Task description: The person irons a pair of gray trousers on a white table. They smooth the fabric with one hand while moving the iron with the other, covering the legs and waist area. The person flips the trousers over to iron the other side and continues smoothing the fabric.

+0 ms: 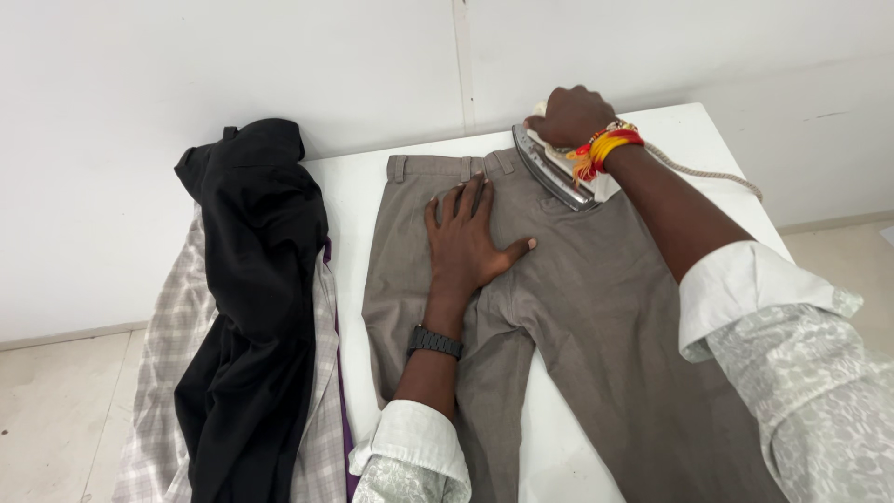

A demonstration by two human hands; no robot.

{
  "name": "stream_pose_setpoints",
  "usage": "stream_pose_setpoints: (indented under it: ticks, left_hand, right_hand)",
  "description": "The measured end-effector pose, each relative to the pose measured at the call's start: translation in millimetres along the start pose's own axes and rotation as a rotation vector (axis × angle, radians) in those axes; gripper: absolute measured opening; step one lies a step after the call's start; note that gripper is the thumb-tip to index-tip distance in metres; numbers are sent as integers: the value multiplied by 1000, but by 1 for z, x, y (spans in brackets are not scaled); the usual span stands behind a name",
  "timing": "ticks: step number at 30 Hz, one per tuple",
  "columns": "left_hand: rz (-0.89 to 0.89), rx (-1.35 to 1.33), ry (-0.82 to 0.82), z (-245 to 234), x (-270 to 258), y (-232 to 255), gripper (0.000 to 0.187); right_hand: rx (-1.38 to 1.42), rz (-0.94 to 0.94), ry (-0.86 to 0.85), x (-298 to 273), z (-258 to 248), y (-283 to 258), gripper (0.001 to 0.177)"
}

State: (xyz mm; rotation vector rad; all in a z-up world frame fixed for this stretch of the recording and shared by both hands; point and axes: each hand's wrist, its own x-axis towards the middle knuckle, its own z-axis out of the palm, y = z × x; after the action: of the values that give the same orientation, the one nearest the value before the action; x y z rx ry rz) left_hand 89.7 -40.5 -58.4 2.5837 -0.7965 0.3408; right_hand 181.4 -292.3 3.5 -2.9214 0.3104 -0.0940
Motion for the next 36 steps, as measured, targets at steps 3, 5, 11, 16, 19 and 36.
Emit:
stream_pose_setpoints:
  ticks: [3,5,11,16,19,36]
  left_hand:
    - [-5,-1,-9,-1,2,0,114]
    - [-8,-1,-14,0,2,1,114]
    - [-3,3,-9,0,0,2,114]
    - [-7,-3,-23,-3,2,1,114]
    - [-18,-12,-23,-1,0,1,112]
    - [-13,-2,-66,2,4,0,107]
  right_hand:
    - [0,-25,-153,-11,-4,-1,72]
    - [18,-24,-220,-21,-5,0,71]
    - [49,-51,-43,-8,5,-5,64]
    - [80,-3,-76,-18,-3,-16,65]
    - [108,22,-172,-47,-10,-5,68]
    - [11,134,-97,-60,-37,87,75]
